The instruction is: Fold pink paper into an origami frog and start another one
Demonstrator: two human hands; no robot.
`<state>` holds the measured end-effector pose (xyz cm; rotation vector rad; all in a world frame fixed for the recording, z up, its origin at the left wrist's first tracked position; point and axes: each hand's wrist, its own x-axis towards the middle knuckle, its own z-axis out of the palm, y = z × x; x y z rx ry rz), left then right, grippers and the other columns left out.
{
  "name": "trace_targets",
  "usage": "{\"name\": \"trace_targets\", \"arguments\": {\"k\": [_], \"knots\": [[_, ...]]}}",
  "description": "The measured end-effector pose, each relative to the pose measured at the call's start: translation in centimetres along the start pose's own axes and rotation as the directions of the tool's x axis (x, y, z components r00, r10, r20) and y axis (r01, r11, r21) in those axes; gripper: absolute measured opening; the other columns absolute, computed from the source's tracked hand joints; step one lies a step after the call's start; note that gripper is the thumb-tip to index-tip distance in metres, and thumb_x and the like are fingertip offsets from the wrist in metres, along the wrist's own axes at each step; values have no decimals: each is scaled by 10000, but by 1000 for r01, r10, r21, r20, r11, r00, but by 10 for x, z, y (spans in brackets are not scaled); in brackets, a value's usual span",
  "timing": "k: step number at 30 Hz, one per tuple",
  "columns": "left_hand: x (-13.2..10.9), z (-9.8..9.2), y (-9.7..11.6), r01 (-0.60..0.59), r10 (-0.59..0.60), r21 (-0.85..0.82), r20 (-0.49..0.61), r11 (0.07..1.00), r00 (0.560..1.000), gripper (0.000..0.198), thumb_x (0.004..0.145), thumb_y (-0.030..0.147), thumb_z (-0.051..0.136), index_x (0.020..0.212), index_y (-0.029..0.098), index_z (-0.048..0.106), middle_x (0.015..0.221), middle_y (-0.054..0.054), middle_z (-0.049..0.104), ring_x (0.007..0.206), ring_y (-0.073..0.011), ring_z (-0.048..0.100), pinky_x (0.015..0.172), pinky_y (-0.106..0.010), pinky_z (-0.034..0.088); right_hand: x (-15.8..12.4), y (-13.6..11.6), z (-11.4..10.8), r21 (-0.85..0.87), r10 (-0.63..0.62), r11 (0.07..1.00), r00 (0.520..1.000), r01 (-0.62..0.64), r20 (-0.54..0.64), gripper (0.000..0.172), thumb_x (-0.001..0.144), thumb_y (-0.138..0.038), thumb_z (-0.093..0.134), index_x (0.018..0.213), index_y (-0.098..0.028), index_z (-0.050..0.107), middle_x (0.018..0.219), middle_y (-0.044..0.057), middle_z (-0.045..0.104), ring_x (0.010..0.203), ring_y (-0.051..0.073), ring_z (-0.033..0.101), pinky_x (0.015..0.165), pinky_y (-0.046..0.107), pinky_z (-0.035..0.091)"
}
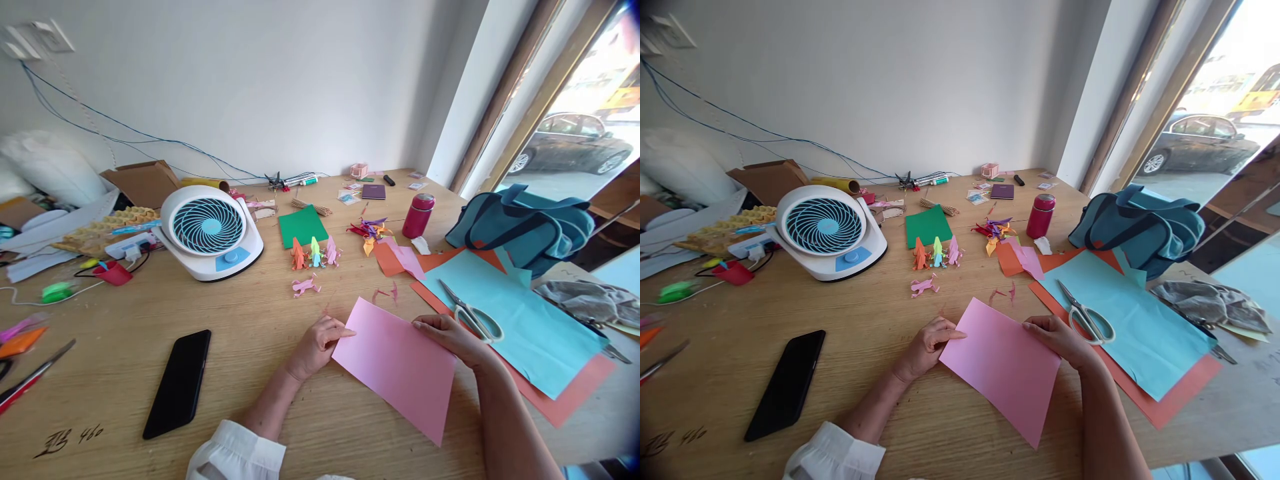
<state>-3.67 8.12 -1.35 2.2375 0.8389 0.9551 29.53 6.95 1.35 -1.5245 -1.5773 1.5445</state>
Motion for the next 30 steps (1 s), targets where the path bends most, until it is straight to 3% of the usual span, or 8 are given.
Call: {"name": "trace_targets", "arguments": {"k": [5,9,14,18,22,26,30], "knots": [[-2,3,-4,-31,31,-21,-9,999,999,247,915,172,588,1047,279,768,896,-74,711,873,-191,595,789,-304,482,0,-2,0,-20,-14,1000,1000,14,-25,531,826,-692,549,801,-177,674,742,31,649,600,144,545,507,242,379],[-2,0,-6,-54,51,-37,-72,998,996,210,907,165,601,1018,239,763,880,-74,719,861,-191,590,783,-308,484,-3,-10,0,18,-48,999,997,49,-67,528,806,-670,592,1022,-204,717,882,64,713,747,206,638,599,273,471],[-1,-6,-4,-13,12,-7,-192,1000,981,163,894,185,626,1003,214,743,905,-72,709,891,-201,600,804,-326,483,-9,-23,3,-16,-42,999,977,40,-208,644,809,-673,585,1279,-233,616,899,82,728,843,272,670,611,307,509],[-2,-7,-3,22,-9,47,-269,999,963,163,879,162,633,994,216,736,902,-59,709,893,-206,608,800,-321,479,-5,-19,4,8,-81,996,963,86,-255,646,872,-670,496,1371,-262,536,969,85,722,962,285,664,743,347,541],[-3,-6,-3,47,-23,68,-317,997,948,224,866,88,608,1009,213,728,921,-56,701,898,-203,600,803,-317,475,3,-7,4,132,-98,982,961,136,-258,681,891,-655,489,1442,-259,442,917,59,696,865,236,656,784,353,533],[-3,-5,-3,55,-26,77,-342,995,939,293,842,16,580,1020,204,718,917,-53,697,890,-200,593,797,-317,471,10,3,4,167,-144,971,975,172,-167,804,820,-584,656,1487,-257,348,745,-12,596,719,183,586,669,307,491],[-2,-5,-3,26,-2,73,-315,997,949,254,838,63,638,1036,205,712,924,-52,705,884,-198,600,786,-313,476,15,12,3,153,-178,967,970,204,-168,739,865,-537,625,1482,-259,328,683,-58,455,621,135,458,570,259,383]]}}
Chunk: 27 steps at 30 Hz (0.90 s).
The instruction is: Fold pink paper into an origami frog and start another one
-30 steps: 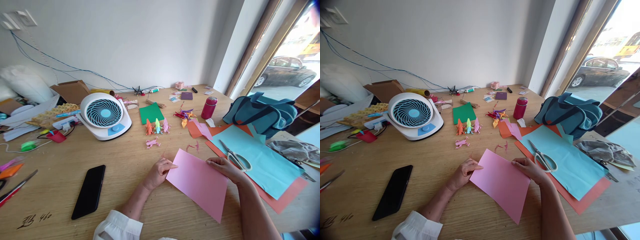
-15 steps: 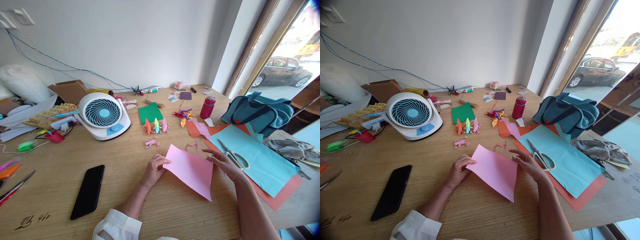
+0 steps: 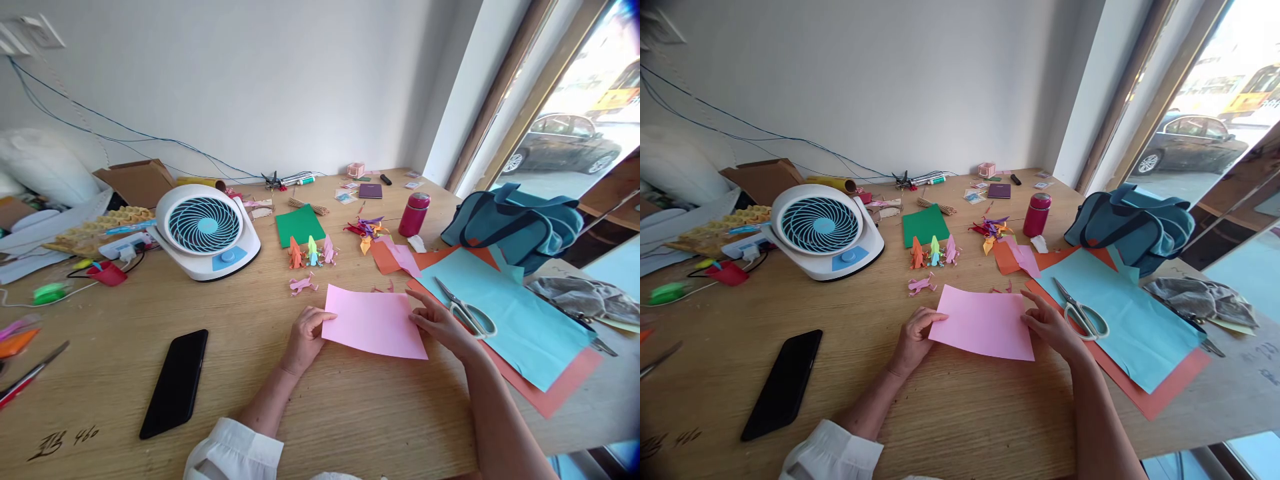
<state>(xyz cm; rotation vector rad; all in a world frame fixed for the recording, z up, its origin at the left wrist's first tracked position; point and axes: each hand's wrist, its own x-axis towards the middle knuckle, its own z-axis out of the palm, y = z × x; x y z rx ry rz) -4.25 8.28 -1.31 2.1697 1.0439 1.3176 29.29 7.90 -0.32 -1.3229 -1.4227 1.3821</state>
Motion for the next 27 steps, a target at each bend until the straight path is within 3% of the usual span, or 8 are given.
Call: {"name": "trace_targets", "arguments": {"k": [7,13,18,22,27], "knots": [[0,4,-1,-35,47,-94,131,995,990,367,834,32,614,1145,215,681,996,-52,725,904,-180,628,818,-306,484,4,9,-4,-128,-130,984,991,124,-43,570,936,-496,527,1438,-246,420,686,-55,355,604,130,338,531,262,283],[-1,5,-5,-2,17,-101,145,995,989,258,838,52,625,1020,203,727,940,-55,728,874,-179,635,806,-300,479,5,8,-4,-208,-186,964,980,167,-76,513,943,-498,514,1372,-218,518,726,-37,367,616,119,352,530,251,301],[0,2,-3,38,-25,-123,107,992,994,199,851,76,610,979,187,716,908,-55,712,863,-173,623,788,-283,470,6,10,-5,-233,-185,962,970,145,-159,460,901,-554,552,1183,-204,653,745,0,540,621,133,468,525,251,375],[1,2,1,97,-81,-174,98,980,992,145,850,75,571,906,169,665,879,-41,675,822,-151,617,764,-254,474,9,15,-5,-213,-180,967,969,142,-171,466,864,-595,582,1113,-218,699,1029,78,696,889,229,629,709,317,517],[2,5,2,149,-121,-237,129,960,984,120,825,115,611,925,167,651,890,-47,657,807,-150,624,724,-235,488,9,14,-2,-200,-167,971,973,134,-159,452,854,-589,602,1103,-232,723,1174,88,700,1070,283,634,872,383,535]]}}
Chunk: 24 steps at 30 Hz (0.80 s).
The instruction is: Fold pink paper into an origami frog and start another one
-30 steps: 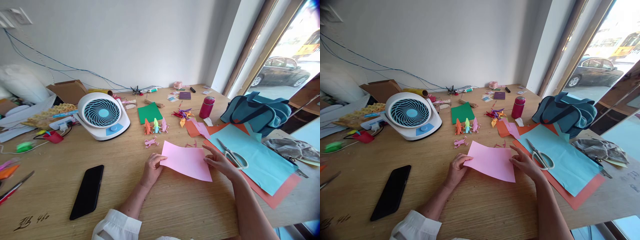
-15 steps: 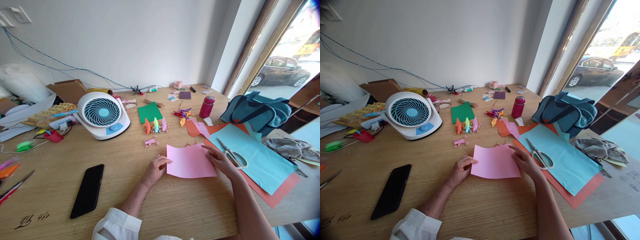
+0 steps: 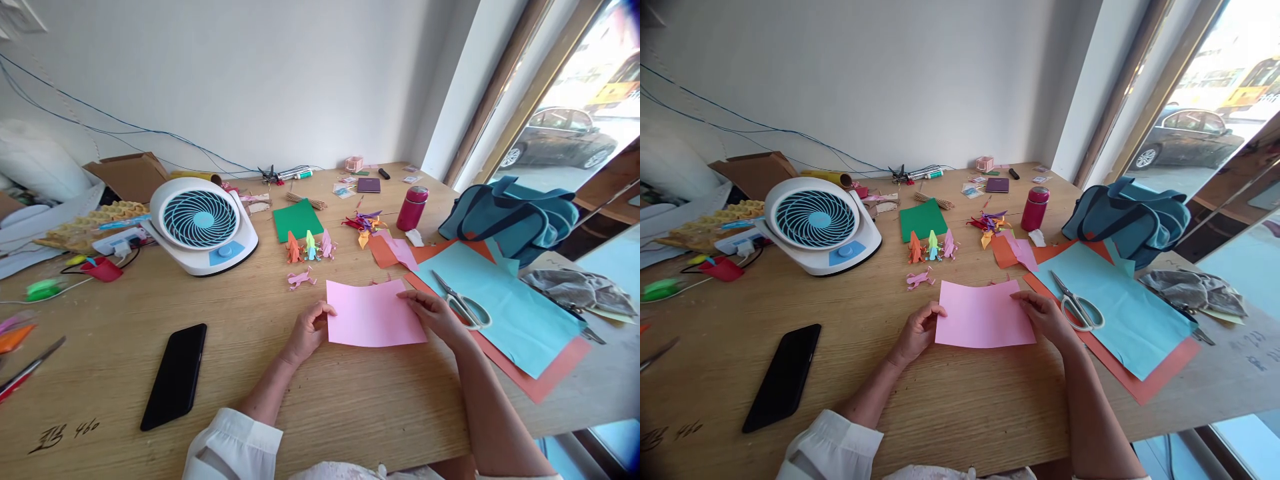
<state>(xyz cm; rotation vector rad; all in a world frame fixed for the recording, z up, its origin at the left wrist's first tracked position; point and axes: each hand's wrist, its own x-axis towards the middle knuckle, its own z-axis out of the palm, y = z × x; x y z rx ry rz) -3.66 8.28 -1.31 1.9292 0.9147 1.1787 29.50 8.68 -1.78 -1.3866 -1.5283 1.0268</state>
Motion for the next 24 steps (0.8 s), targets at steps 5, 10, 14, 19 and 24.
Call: {"name": "trace_targets", "arguments": {"k": [5,10,14,19,24], "knots": [[1,1,-2,20,-20,-5,-17,1000,1000,199,828,90,573,940,184,709,969,-74,691,912,-179,646,816,-274,489,-2,-7,2,11,6,1000,1000,-6,3,461,850,-598,600,1088,-228,734,1160,90,708,1065,292,639,880,398,542],[1,-3,-3,72,-72,3,-95,997,993,215,795,79,579,937,179,705,927,-58,677,867,-169,638,757,-252,479,-2,-10,3,33,13,999,1000,-13,7,474,852,-607,581,1075,-220,741,1108,93,720,1001,269,661,862,396,552],[1,-7,-3,114,-113,1,-135,993,984,211,755,91,593,914,179,699,909,-41,667,843,-162,628,717,-230,469,-2,-11,6,55,2,998,999,-4,42,447,822,-564,636,1087,-220,738,1089,89,729,1001,259,668,893,401,547],[1,-10,-5,169,-169,-16,-188,985,968,198,760,142,586,933,167,679,897,-35,679,800,-153,632,694,-220,475,-2,-13,10,71,-14,997,999,11,46,409,825,-498,653,1123,-226,719,1182,88,709,1096,264,650,966,417,523],[1,-12,-6,195,-194,-18,-204,981,960,206,728,174,624,929,161,663,846,-14,681,716,-141,625,629,-205,467,-2,-18,15,53,-41,998,998,39,48,356,835,-426,638,1116,-221,715,1169,87,711,1073,264,661,939,424,538]]}}
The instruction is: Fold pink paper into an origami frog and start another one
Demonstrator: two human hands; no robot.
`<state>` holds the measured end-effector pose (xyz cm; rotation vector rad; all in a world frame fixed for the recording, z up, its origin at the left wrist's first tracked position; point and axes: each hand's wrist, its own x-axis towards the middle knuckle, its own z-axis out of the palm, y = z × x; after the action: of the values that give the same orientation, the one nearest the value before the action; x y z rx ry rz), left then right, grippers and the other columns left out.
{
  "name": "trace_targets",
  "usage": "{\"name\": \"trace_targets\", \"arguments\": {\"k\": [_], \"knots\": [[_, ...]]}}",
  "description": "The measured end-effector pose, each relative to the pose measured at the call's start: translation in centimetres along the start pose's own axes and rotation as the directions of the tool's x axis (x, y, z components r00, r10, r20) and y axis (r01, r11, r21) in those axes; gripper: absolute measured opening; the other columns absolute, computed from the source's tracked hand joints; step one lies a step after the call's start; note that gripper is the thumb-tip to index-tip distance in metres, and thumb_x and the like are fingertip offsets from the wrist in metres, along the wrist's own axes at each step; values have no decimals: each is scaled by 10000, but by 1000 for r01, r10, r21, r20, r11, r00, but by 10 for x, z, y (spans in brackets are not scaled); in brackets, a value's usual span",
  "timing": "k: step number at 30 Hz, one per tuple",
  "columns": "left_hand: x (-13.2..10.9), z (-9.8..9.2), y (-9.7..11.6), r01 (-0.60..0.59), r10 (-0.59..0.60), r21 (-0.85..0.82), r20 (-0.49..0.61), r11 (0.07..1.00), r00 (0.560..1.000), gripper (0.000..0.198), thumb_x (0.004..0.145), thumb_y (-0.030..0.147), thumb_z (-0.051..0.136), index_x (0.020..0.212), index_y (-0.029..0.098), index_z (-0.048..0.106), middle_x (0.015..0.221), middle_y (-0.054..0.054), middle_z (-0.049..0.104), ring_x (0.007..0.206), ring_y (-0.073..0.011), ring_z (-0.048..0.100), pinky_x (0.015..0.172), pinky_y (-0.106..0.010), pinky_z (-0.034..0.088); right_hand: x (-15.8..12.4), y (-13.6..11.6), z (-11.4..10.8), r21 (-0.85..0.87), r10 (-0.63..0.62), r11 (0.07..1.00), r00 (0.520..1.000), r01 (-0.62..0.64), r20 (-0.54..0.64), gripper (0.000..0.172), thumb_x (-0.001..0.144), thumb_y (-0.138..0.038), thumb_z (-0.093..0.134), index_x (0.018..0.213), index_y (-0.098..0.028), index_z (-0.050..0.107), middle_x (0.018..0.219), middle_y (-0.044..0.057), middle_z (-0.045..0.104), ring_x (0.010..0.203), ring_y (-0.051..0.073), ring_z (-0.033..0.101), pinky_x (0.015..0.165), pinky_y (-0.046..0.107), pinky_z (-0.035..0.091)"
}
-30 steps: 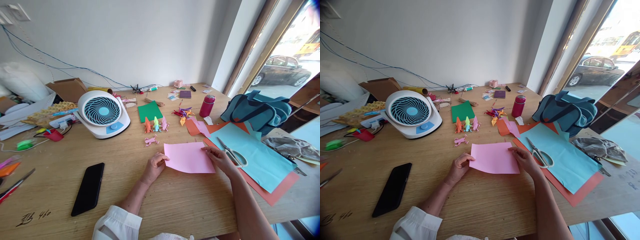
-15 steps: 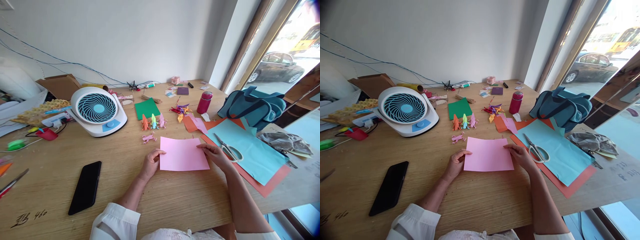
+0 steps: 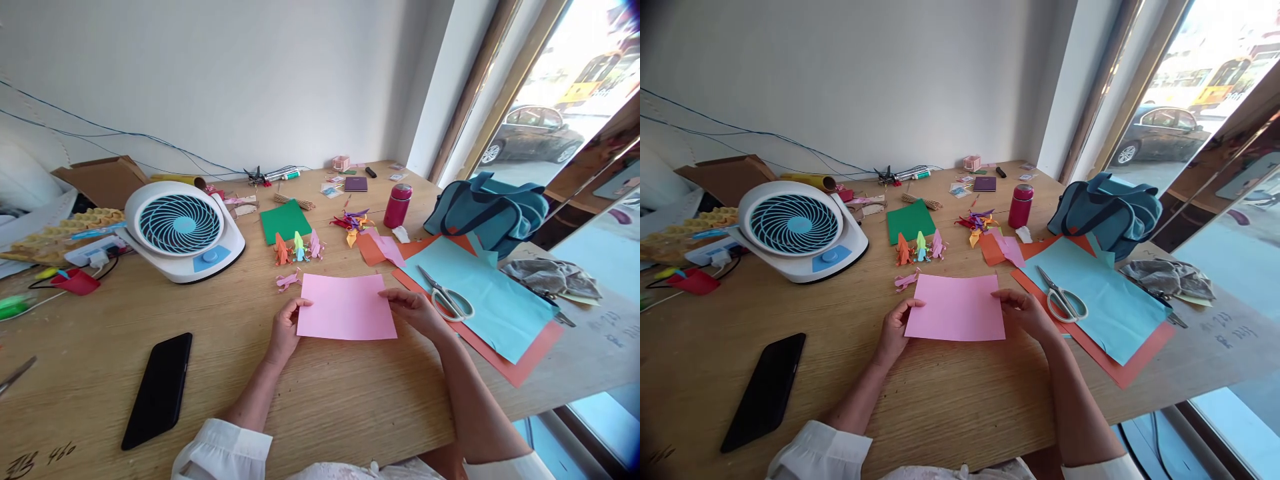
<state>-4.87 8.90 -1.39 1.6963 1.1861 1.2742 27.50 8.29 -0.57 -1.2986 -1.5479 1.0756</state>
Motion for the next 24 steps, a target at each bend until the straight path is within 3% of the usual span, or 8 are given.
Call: {"name": "trace_targets", "arguments": {"k": [6,10,12,15,18,24], "knots": [[-3,-1,4,-12,12,61,4,998,1000,238,713,145,620,948,161,655,805,-4,656,666,-132,601,588,-199,445,-1,-4,5,-107,-75,991,997,77,21,302,832,-271,587,1104,-227,713,1042,59,702,876,193,641,801,346,538],[-11,-9,8,-59,57,149,14,987,998,267,709,74,583,934,180,681,986,-53,654,884,-187,633,746,-264,485,-2,-5,10,-178,-130,974,989,141,70,256,827,-225,568,1004,-235,752,957,44,668,776,163,606,710,302,511],[-16,-14,8,-105,104,297,20,949,994,278,722,51,566,922,191,699,1163,-94,611,1071,-241,598,879,-342,478,-3,-7,11,-199,-150,966,985,166,89,223,823,-214,587,943,-239,773,1013,64,647,838,181,619,717,304,509],[-25,-20,8,-147,122,570,82,809,989,290,754,39,557,938,205,709,1306,-124,565,1218,-302,524,989,-448,433,-5,-11,14,-309,-225,917,966,253,125,190,806,-171,632,887,-243,788,1251,109,583,1092,258,596,840,364,509],[-33,-21,13,-192,68,695,202,693,977,403,742,6,538,1044,216,703,1350,-123,577,1306,-328,473,1043,-502,391,-5,-12,19,-393,-292,849,933,354,209,224,796,-105,633,878,-246,785,1355,106,568,1222,293,545,952,436,481],[-46,-29,29,-174,-184,779,347,602,920,636,730,-2,510,1279,300,619,1427,-80,552,1376,-323,429,1136,-625,227,-2,-1,30,-369,-335,828,900,422,280,332,735,4,622,882,-259,760,1219,62,693,1241,282,548,1017,471,448]]}}
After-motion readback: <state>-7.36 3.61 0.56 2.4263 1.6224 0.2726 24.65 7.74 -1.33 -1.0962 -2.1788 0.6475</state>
